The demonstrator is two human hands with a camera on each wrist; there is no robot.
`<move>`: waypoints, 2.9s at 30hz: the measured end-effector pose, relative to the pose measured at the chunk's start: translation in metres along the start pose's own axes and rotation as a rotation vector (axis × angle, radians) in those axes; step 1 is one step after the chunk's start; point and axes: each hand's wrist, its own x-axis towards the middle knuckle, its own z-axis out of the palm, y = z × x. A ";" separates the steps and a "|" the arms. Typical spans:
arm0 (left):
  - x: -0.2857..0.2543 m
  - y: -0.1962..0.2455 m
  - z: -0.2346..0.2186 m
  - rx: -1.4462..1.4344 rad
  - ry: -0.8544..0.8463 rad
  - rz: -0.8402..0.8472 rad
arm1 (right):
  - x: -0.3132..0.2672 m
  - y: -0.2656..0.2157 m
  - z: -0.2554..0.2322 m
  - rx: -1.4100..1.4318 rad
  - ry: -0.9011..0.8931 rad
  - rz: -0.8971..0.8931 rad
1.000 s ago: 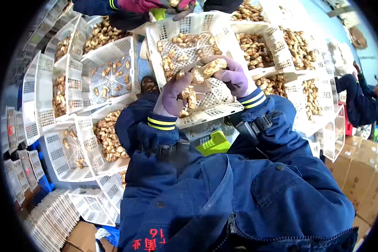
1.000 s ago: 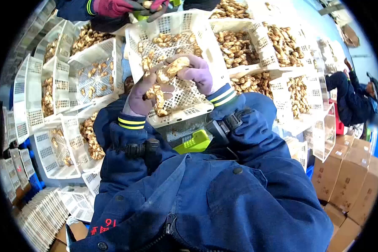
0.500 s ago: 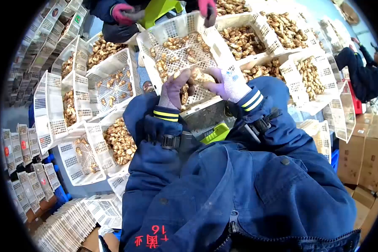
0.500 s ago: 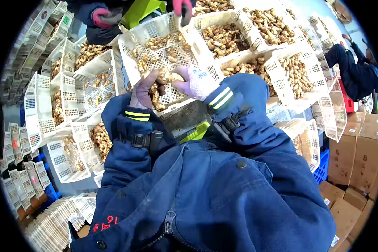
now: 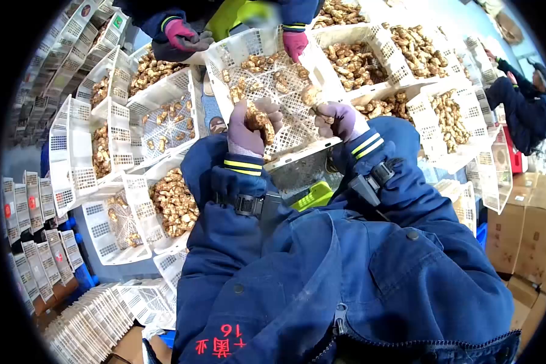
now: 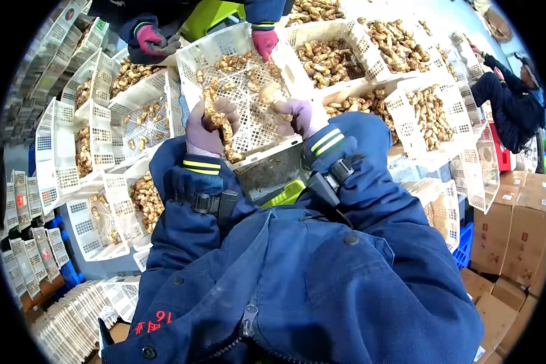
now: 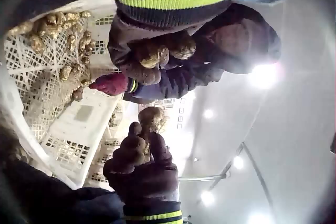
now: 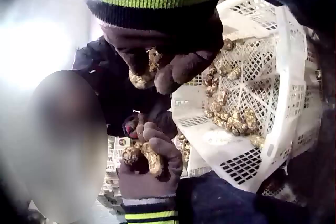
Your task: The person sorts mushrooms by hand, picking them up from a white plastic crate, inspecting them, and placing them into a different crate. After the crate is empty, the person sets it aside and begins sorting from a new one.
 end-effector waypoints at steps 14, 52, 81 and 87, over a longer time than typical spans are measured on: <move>0.012 -0.025 -0.012 0.465 -0.087 0.163 | -0.017 -0.004 0.079 -1.015 0.047 -0.777; 0.013 -0.010 -0.014 0.020 -0.491 0.073 | -0.050 -0.106 0.118 -0.473 -0.267 -0.650; 0.011 0.166 -0.067 1.447 0.140 0.712 | 0.030 0.066 -0.017 -1.144 -0.368 -0.394; -0.015 0.193 -0.026 0.746 0.217 0.732 | 0.029 0.064 -0.019 -1.135 -0.318 -0.473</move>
